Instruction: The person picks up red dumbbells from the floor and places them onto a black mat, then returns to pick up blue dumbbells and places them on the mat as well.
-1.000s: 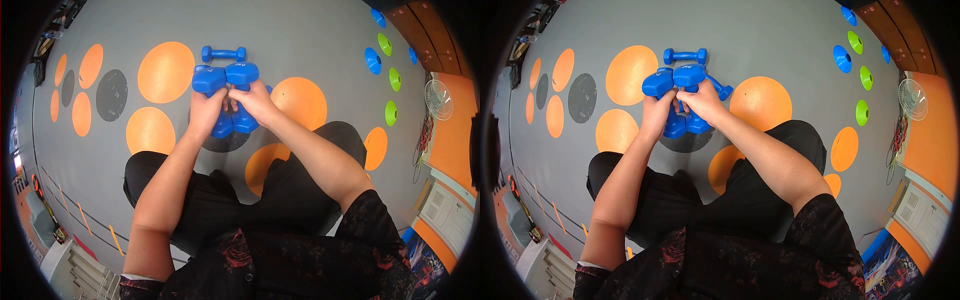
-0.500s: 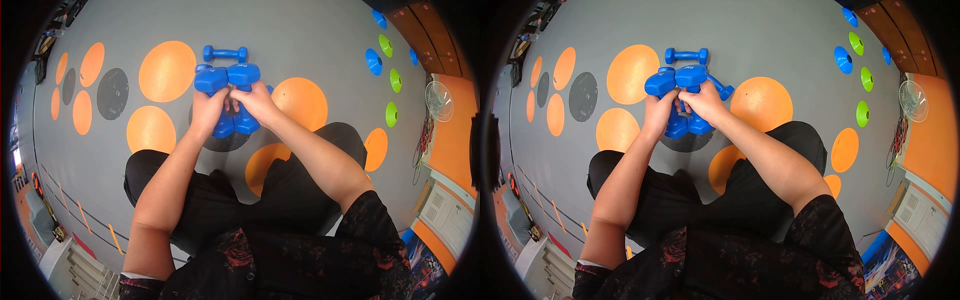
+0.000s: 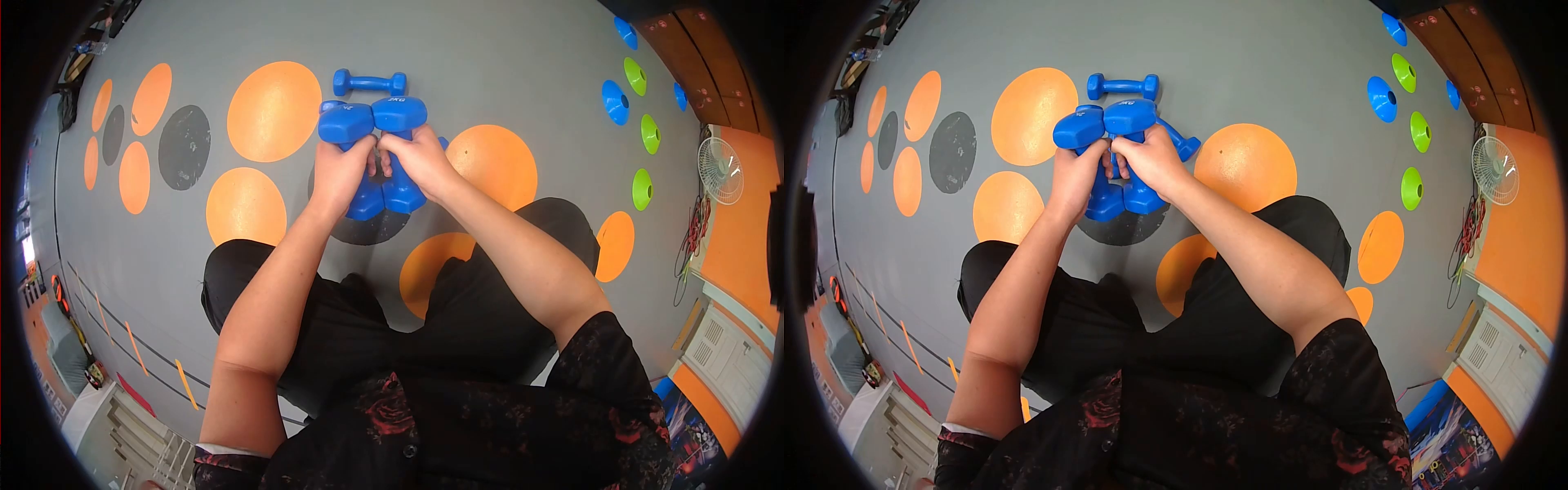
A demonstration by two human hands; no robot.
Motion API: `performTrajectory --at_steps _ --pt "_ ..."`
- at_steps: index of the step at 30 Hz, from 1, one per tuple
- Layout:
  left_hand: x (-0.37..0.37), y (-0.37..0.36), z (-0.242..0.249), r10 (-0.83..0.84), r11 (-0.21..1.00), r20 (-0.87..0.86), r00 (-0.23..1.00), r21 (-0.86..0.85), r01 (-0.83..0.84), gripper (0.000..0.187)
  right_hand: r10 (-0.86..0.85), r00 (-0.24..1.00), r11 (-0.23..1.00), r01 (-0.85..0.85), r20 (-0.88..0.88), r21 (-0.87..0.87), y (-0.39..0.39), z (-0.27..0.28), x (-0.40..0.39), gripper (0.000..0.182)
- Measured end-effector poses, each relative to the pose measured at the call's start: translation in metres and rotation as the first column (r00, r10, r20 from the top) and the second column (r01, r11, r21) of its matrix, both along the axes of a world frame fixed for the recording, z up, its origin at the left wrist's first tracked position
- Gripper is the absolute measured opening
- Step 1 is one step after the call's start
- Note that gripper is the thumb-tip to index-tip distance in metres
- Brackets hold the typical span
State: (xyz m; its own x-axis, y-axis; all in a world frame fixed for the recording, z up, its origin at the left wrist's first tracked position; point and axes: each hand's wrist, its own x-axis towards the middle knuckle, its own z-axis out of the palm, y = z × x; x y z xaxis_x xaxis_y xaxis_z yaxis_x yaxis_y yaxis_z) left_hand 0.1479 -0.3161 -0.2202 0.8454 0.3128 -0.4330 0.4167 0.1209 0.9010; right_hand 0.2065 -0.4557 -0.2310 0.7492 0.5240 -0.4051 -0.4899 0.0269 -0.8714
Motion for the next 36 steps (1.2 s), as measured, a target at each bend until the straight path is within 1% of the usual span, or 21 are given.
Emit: performTrajectory --at_steps 2,6,8,15,17,26,36 --pt "0.0 0.001 0.001 -0.022 0.999 0.012 1.0 -0.023 0.022 0.004 -0.008 1.0 1.0 0.008 -0.016 0.001 0.0 0.0 0.001 0.01" --pt "-0.001 0.0 0.0 -0.016 0.999 0.009 1.0 -0.051 0.016 0.003 -0.012 0.999 1.0 0.012 -0.034 0.014 -0.001 -0.001 0.001 0.01" --pt "-0.002 0.002 -0.003 -0.014 0.997 0.011 1.0 -0.078 0.014 0.008 -0.007 0.999 1.0 0.008 -0.054 0.021 -0.002 0.001 0.001 0.01" --pt "-0.002 0.001 -0.002 -0.02 0.995 0.023 1.0 -0.1 0.022 0.007 -0.029 0.998 0.999 0.031 -0.062 0.032 -0.003 0.0 -0.001 0.011" --pt "-0.001 -0.001 -0.002 -0.018 0.995 0.036 0.999 -0.101 0.022 0.006 -0.021 1.0 1.0 0.021 -0.017 -0.007 -0.004 0.002 0.0 0.011" --pt "-0.001 -0.005 -0.005 -0.04 0.989 0.037 0.999 -0.139 0.045 0.005 -0.054 0.998 0.998 0.053 -0.021 -0.037 -0.01 0.013 -0.005 0.013" --pt "0.001 -0.009 -0.004 -0.068 0.991 0.061 0.996 -0.113 0.075 0.005 -0.089 0.996 0.993 0.087 -0.017 -0.085 -0.013 0.01 -0.004 0.012"
